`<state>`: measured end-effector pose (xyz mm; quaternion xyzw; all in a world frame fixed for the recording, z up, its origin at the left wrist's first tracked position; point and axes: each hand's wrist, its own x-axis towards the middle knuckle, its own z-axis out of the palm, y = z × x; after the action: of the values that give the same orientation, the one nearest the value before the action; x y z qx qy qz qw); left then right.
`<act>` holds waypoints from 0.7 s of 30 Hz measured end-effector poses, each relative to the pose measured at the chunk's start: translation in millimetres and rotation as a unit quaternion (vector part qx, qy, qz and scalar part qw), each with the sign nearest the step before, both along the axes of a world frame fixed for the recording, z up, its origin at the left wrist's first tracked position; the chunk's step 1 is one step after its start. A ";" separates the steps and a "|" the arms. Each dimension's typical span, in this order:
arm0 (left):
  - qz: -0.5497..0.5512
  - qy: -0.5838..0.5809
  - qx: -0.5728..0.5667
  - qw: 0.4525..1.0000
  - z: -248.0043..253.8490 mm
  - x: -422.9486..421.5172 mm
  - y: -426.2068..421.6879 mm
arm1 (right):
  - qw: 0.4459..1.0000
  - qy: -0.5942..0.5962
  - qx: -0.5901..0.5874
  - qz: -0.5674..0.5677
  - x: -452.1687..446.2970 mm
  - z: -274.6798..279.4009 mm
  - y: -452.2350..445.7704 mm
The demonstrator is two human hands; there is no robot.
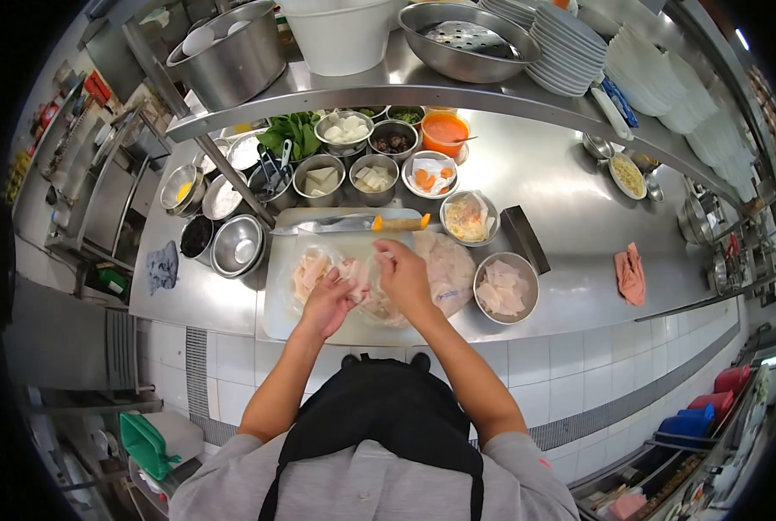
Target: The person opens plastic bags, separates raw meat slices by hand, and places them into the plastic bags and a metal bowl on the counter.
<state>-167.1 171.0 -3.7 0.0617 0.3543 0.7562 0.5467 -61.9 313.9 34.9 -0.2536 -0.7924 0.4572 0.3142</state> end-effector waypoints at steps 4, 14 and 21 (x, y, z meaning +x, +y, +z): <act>0.098 0.199 -0.080 0.972 -5.6 -32.4 -21.9 | 0.997 -0.068 -0.026 0.018 18.3 -9.8 17.3; 0.119 0.764 -0.303 0.557 1.6 -32.3 -42.8 | 0.838 -0.446 0.293 0.114 31.1 -81.5 -11.6; -0.045 0.615 -0.221 0.756 -21.6 0.1 -7.1 | 0.939 -0.306 0.131 0.089 38.7 -85.7 21.0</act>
<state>-167.0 163.9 -25.3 0.4064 0.7683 0.4308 0.2427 -23.1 334.9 -50.8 -0.2658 -0.9226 0.2758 0.0452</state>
